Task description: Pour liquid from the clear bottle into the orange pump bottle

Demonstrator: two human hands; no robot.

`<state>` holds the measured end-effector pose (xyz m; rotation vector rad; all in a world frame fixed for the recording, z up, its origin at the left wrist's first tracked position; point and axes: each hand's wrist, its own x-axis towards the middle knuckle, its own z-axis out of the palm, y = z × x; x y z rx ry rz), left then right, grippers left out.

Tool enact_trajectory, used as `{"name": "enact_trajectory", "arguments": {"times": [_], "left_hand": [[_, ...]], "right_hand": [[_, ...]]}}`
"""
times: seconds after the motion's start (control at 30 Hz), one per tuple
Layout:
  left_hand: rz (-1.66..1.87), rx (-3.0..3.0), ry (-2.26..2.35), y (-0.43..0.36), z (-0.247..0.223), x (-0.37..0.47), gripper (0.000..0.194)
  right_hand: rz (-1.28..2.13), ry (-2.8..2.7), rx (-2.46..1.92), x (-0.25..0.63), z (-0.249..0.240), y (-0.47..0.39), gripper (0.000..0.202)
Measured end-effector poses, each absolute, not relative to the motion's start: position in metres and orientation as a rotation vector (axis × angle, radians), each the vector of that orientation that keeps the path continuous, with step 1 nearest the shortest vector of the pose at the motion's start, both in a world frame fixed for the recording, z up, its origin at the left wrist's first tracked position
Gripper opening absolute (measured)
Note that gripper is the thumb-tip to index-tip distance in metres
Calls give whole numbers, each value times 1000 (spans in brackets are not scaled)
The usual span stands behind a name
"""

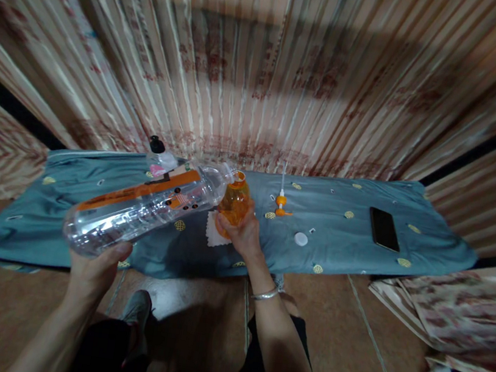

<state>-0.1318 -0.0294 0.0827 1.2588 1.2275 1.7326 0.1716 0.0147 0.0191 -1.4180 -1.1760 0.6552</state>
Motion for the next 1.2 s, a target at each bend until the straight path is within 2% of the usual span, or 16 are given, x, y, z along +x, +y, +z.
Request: {"name": "enact_trajectory", "arguments": {"times": [0.57, 1.2], "left_hand": [[1718, 1225, 1223, -30, 83, -133, 107], [1763, 1251, 1199, -29, 87, -129, 107]], "right_hand": [[644, -1230, -1439, 174, 19, 13, 96], [616, -1215, -1426, 175, 14, 16, 88]]}}
